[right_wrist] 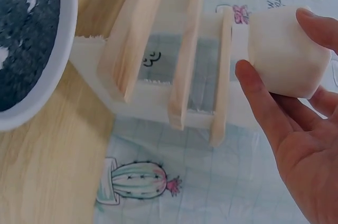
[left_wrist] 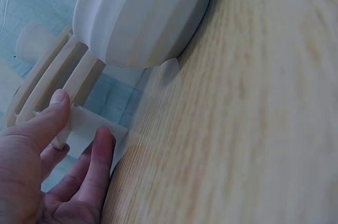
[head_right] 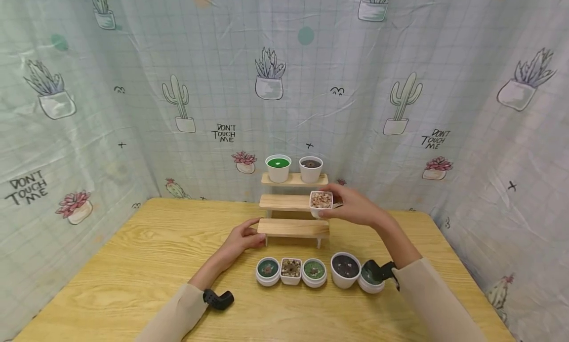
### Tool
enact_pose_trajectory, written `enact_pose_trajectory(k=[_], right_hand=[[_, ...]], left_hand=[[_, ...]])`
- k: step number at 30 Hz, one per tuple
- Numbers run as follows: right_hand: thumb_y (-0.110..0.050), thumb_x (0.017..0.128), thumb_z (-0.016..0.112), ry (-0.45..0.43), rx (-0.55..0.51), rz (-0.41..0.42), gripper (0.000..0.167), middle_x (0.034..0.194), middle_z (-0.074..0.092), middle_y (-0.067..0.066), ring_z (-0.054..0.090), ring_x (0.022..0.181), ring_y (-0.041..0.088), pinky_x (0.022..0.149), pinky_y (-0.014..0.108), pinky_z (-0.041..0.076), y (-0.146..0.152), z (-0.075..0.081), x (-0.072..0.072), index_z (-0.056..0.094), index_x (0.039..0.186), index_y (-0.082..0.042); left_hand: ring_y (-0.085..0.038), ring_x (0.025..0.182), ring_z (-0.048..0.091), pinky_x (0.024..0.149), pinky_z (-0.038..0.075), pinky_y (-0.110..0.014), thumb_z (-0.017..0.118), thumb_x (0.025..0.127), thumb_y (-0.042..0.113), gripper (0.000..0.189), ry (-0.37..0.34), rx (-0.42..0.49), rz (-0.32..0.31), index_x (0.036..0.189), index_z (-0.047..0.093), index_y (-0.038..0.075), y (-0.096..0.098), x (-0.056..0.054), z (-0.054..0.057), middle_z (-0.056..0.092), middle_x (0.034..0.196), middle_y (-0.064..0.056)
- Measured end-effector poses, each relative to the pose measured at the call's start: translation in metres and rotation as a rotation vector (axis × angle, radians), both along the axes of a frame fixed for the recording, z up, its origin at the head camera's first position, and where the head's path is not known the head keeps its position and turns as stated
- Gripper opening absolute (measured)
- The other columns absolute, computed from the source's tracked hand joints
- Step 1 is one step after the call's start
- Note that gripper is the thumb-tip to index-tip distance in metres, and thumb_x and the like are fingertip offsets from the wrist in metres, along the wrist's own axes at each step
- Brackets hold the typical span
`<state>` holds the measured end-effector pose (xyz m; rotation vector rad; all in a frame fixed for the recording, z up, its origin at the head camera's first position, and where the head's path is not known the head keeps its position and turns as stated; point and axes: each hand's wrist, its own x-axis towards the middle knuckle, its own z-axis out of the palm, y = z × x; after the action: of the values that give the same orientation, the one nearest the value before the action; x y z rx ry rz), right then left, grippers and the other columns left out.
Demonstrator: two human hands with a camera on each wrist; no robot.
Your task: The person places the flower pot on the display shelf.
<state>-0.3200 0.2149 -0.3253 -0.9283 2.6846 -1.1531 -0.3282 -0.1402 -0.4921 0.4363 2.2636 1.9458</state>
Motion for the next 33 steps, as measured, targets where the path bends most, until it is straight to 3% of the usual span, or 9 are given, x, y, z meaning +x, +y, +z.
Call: enact_pose_trajectory(k=[12, 18, 26, 33], right_hand=[[-0.025, 0.091, 0.081, 0.024, -0.019, 0.004, 0.06, 0.12, 0.065, 0.013, 0.064, 0.108, 0.023, 0.091, 0.035, 0.055, -0.029, -0.003, -0.02, 0.056, 0.142, -0.005], [-0.024, 0.091, 0.08, 0.011, -0.017, -0.023, 0.062, 0.126, 0.064, 0.015, 0.063, 0.115, 0.028, 0.097, 0.038, 0.053, -0.044, -0.004, -0.028, 0.053, 0.142, -0.002], [-0.019, 0.091, 0.079, -0.065, -0.097, -0.029, 0.065, 0.13, 0.059, 0.019, 0.061, 0.119, 0.031, 0.095, 0.035, 0.054, -0.065, -0.01, -0.036, 0.045, 0.142, 0.002], [-0.02, 0.092, 0.079, -0.05, -0.105, -0.038, 0.063, 0.13, 0.058, 0.019, 0.06, 0.12, 0.034, 0.098, 0.04, 0.054, -0.08, -0.02, -0.04, 0.045, 0.141, 0.001]], left_hand=[[-0.02, 0.096, 0.076, 0.091, 0.062, -0.034, 0.072, 0.1, 0.025, 0.075, -0.002, 0.002, -0.004, 0.161, 0.033, 0.004, 0.0, -0.002, 0.0, 0.07, 0.116, -0.02], [-0.02, 0.095, 0.076, 0.09, 0.062, -0.034, 0.073, 0.099, 0.026, 0.076, 0.004, 0.006, -0.003, 0.16, 0.034, 0.005, -0.001, -0.003, -0.002, 0.071, 0.116, -0.019], [-0.022, 0.097, 0.076, 0.091, 0.062, -0.035, 0.073, 0.099, 0.026, 0.076, 0.003, 0.008, -0.008, 0.16, 0.034, 0.006, -0.001, -0.005, -0.004, 0.07, 0.117, -0.02], [-0.019, 0.094, 0.076, 0.089, 0.062, -0.034, 0.073, 0.098, 0.028, 0.077, 0.008, 0.017, -0.017, 0.16, 0.033, 0.005, -0.002, -0.004, -0.004, 0.071, 0.116, -0.018]])
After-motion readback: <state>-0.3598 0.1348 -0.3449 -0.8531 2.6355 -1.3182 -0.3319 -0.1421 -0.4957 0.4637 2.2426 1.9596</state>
